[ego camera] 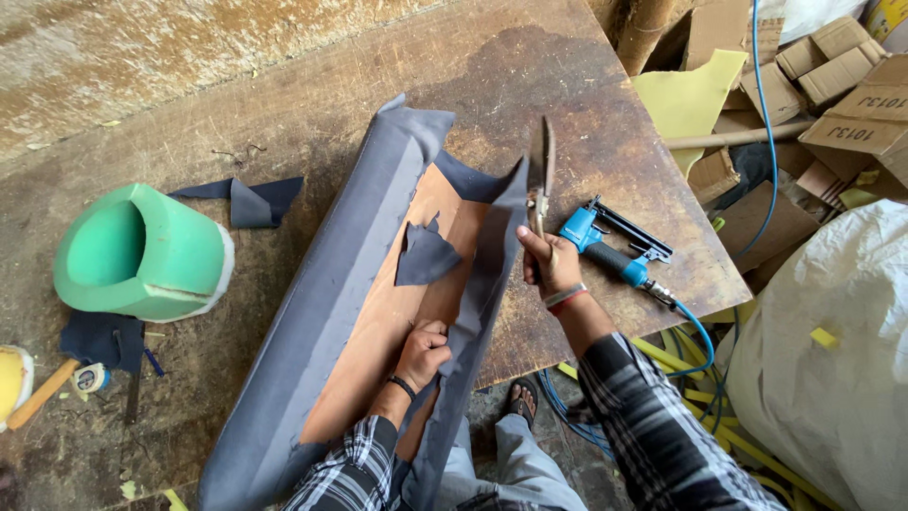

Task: The person staples gray fabric onto a wooden frame with foam padding using a pneumatic staple gun. They trim excess fabric with scissors, reload the staple gun, and continue securing the fabric around the edges.

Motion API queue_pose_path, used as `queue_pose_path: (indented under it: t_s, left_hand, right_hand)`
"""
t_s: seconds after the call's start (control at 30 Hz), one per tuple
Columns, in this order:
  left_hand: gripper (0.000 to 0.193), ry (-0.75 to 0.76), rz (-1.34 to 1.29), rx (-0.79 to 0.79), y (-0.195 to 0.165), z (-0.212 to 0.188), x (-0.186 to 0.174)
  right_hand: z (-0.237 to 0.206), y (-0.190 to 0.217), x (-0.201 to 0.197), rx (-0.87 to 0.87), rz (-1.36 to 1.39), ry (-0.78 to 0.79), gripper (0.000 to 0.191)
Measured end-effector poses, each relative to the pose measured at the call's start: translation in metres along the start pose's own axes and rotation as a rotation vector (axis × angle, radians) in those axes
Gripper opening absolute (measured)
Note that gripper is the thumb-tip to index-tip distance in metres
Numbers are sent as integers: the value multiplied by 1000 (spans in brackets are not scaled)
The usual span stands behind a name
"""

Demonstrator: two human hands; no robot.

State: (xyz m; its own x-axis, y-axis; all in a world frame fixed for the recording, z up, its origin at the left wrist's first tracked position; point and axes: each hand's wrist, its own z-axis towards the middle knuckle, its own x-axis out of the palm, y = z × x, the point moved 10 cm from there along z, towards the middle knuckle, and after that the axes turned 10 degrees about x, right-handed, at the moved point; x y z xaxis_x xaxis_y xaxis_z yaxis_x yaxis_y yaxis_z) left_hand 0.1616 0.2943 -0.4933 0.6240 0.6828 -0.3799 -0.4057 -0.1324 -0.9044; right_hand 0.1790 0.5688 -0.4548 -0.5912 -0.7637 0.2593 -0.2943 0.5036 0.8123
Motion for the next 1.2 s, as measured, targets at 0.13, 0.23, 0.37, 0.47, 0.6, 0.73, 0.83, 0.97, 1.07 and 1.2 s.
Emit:
queue_pose_path:
  t_s: [0.13, 0.23, 0.37, 0.47, 0.6, 0.73, 0.83, 0.97, 1.07, 1.2]
  left_hand:
    - [21, -13, 24, 35, -47, -17, 2]
    - [23, -65, 345, 277, -114, -36, 17]
    - [18, -15, 622, 549, -168, -51, 46]
    - [16, 533, 590, 446, -146, -62, 100]
    - [28, 786, 588, 422, -129, -85, 130]
    - [12, 571, 791, 581, -128, -90, 127]
    - [19, 784, 683, 538, -109, -114, 148]
    - [39, 942, 420, 635, -134, -141, 179]
    - [20, 879, 649, 656, -148, -119, 169]
    - [41, -56, 658, 294, -170, -51, 17]
  right_hand:
    - [-55, -15, -45, 17, 33, 72, 44]
    - [-101, -54, -98, 148, -15, -21, 45]
    - [-152, -120, -146, 295, -16, -112, 43]
    - [-180, -161, -168, 376, 50, -152, 42]
    - [-200, -187, -180, 449, 76, -174, 40]
    - [-204, -187, -168, 448, 36, -147, 40]
    - [-205, -182, -150, 436, -13, -118, 41]
    - [-207, -175, -126, 413, -66, -86, 42]
    - [-212, -176, -114, 396, -57, -96, 39]
    - [-227, -181, -102, 346, -94, -118, 43]
